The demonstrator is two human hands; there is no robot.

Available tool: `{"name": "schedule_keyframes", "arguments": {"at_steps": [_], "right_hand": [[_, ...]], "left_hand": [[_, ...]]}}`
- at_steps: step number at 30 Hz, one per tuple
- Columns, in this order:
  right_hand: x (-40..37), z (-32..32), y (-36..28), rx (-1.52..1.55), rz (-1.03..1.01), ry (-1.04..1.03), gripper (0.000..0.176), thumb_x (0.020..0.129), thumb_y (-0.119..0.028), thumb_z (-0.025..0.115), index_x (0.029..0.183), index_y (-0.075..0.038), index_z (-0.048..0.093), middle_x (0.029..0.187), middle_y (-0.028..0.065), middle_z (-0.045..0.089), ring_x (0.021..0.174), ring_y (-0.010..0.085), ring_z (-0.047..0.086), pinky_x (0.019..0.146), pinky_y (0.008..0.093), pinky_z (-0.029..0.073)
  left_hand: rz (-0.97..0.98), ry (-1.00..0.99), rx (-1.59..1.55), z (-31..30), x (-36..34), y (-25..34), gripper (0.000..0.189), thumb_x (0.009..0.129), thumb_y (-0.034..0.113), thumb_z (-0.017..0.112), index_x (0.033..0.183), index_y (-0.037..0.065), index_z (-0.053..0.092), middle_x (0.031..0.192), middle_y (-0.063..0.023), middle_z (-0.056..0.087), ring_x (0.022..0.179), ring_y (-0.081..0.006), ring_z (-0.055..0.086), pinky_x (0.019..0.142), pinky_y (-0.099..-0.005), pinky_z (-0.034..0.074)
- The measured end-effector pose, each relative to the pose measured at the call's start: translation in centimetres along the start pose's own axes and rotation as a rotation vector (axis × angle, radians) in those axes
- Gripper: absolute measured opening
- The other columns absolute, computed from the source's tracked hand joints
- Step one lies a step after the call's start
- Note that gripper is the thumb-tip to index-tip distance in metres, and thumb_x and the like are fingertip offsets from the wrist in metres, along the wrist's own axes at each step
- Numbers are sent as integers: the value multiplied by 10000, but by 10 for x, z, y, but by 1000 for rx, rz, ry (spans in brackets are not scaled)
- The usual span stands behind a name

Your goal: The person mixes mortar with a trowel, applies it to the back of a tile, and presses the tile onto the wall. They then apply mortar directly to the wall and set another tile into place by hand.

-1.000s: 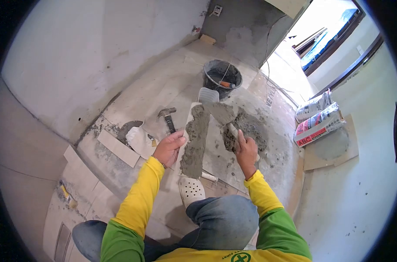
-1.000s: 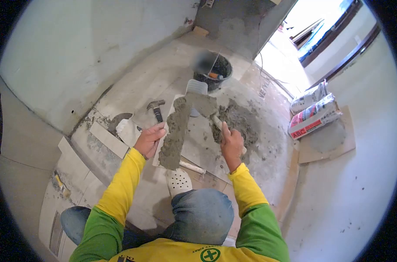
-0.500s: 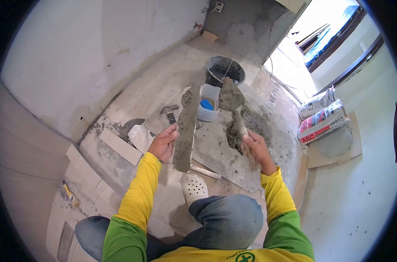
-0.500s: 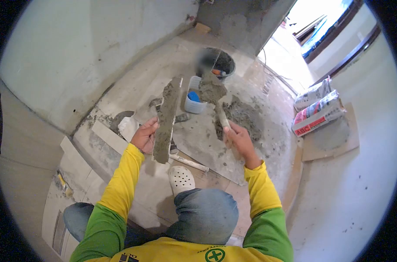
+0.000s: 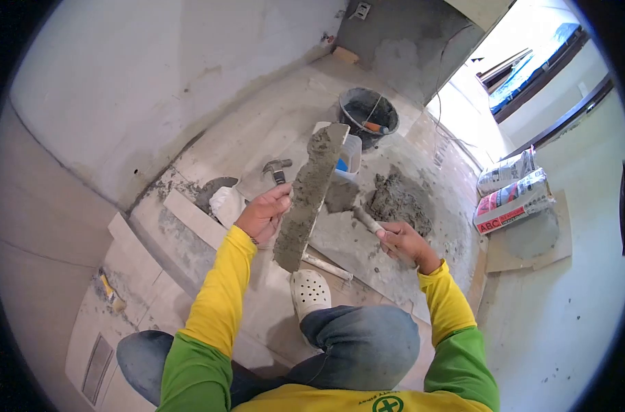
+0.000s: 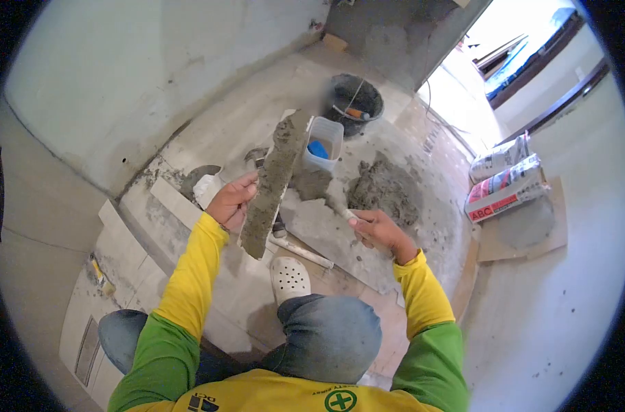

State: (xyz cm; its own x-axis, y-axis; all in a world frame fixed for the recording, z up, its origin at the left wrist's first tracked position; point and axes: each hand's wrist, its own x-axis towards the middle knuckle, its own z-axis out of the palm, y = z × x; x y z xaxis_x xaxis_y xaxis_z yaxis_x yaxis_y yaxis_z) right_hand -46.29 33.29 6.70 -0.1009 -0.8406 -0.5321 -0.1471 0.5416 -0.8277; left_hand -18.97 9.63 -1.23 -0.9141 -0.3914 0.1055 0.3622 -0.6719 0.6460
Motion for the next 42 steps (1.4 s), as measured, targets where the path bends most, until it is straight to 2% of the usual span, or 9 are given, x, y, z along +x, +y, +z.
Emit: {"name": "schedule_keyframes", "arguments": {"at_steps": [6, 9, 12, 23, 27, 32, 36, 39, 42], "right_hand": [[-16, -19, 0, 327, -192, 263, 445, 920, -341, 615, 1252, -46, 598, 669, 11, 544, 506, 109, 489, 476, 250, 400], [-20, -23, -39, 128, -227, 258, 345, 916, -367, 593, 1020, -38, 607, 658, 27, 555, 481, 101, 494, 451, 243, 387], [-17, -35, -36, 5, -160, 130, 453, 905, -333, 641, 1254, -48, 602, 678, 9, 547, 520, 86, 488, 470, 225, 378], [-59, 5, -4, -701, -149, -18, 458, 832, -317, 730, 1200, -61, 640, 1080, 115, 700, 912, 188, 658, 811, 317, 488], [-88, 8, 24, -451, -353, 659, 425, 823, -206, 726, 1184, -9, 622, 991, 103, 683, 841, 157, 619, 760, 319, 486], [-53, -5, 91, -326, -444, 1443, 243, 857, -171, 666, 992, 8, 570, 826, 68, 600, 733, 179, 540, 699, 347, 461], [6, -25, 294, -650, 13, 1352, 287, 849, -195, 644, 1012, 21, 549, 924, 246, 626, 834, 424, 595, 756, 446, 470], [-11, -11, 275, -517, 446, 1026, 404, 851, -268, 619, 1073, 58, 534, 985, 328, 598, 912, 487, 579, 805, 496, 455], [-5, 11, 276, -507, 140, 1421, 433, 839, -295, 636, 1039, 80, 552, 919, 329, 611, 914, 469, 597, 784, 494, 463]], "left_hand": [[23, 47, 32, 5, 1, 1, 564, 943, 115, 554, 1417, -70, 312, 1352, -142, 508, 1229, -194, 513, 1051, -319, 396], [-31, 35, -26, 11, 1, 0, 531, 938, 76, 547, 1411, -53, 342, 1309, -95, 549, 1173, -137, 532, 1007, -265, 397], [-16, 31, 13, -2, 2, -7, 543, 935, 68, 544, 1419, -53, 331, 1329, -99, 533, 1188, -146, 523, 1019, -268, 389], [191, 297, 11, -14, -6, 13, 506, 937, 98, 555, 1403, -6, 387, 1209, -65, 605, 1021, -128, 589, 902, -271, 469], [200, 545, 295, -70, -5, 5, 392, 914, 180, 615, 1255, 8, 526, 902, 20, 609, 710, -57, 513, 608, -203, 404], [251, 492, 110, -56, -6, 15, 334, 926, 115, 580, 1238, 7, 531, 1001, -16, 639, 858, -96, 612, 766, -246, 492], [268, 432, 18, -25, -9, 30, 373, 934, 96, 560, 1289, 0, 497, 1074, -45, 638, 914, -133, 623, 824, -260, 496], [277, 434, 32, -15, -11, 35, 392, 939, 88, 545, 1315, -2, 478, 1133, -67, 628, 978, -155, 616, 875, -283, 489], [287, 476, 61, -26, -17, 28, 400, 944, 87, 533, 1328, -4, 466, 1179, -81, 615, 1040, -167, 601, 922, -301, 473]]}}
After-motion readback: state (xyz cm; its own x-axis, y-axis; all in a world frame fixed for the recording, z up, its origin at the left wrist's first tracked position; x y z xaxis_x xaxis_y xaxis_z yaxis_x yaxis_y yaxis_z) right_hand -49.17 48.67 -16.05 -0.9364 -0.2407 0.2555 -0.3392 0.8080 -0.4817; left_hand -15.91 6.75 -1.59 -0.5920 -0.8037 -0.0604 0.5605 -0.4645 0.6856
